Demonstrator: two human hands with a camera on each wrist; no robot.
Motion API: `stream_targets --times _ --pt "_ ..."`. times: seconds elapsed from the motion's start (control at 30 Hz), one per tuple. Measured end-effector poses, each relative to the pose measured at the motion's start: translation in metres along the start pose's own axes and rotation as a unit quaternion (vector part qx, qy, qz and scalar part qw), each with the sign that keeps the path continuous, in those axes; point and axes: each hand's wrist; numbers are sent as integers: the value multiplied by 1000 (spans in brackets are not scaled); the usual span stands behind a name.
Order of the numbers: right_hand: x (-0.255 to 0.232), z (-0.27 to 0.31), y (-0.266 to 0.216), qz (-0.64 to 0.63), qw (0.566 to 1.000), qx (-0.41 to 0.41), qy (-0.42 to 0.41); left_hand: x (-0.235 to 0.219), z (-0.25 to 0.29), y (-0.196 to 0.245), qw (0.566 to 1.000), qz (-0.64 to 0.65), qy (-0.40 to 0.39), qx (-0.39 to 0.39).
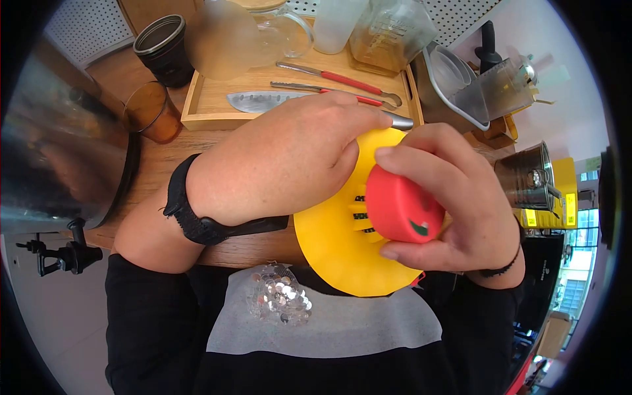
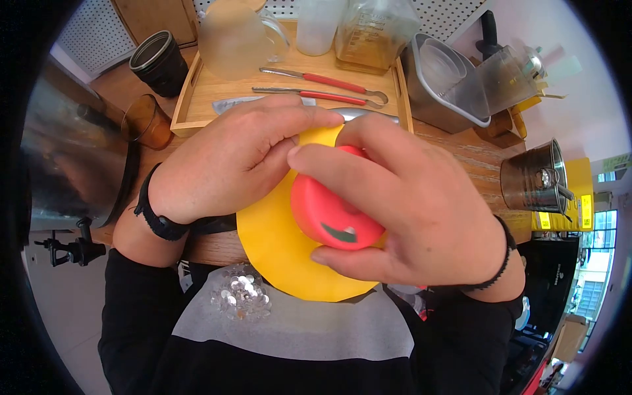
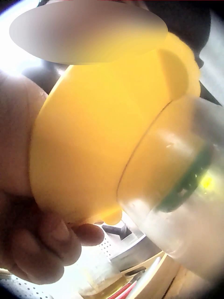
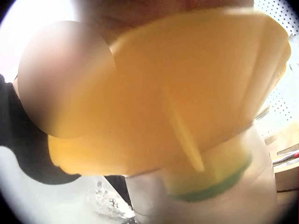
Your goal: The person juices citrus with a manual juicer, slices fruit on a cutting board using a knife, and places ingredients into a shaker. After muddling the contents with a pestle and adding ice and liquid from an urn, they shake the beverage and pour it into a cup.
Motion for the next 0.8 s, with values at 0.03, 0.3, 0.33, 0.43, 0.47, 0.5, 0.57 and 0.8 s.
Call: stream_targets --times 0.03,0.3,0.33,0.43,0.47,0.5,0.57,0.8 --pt "-2 0 1 -4 999 -32 14 -1 0 0 1000 1 1 -2" --pt "2 2 -2 5 998 -46 -34 0 0 -1 1000 5 1 4" --pt "3 2 -3 11 999 -21 -29 0 0 -1 1000 4 1 3" --pt "5 2 -2 21 1000 10 -21 -1 0 -1 1000 -3 1 -2" --pt "5 1 -1 26 999 17 -18 -2 1 1 1000 9 -7 0" --pt "6 -1 0 24 999 6 -21 -3 1 3 1000 19 -13 0" --pt "7 -7 0 8 1000 11 -26 -1 2 1 1000 11 -5 -12" --pt "-2 -3 -5 -39 998 -26 -39 -4 3 -1 1000 23 -14 -5"
Point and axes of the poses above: each hand's wrist, its own z-axis away from the middle knuckle, its own x-axis out of the palm, y = z × x, and after that the axes turned 6 degrees about x, right-handed
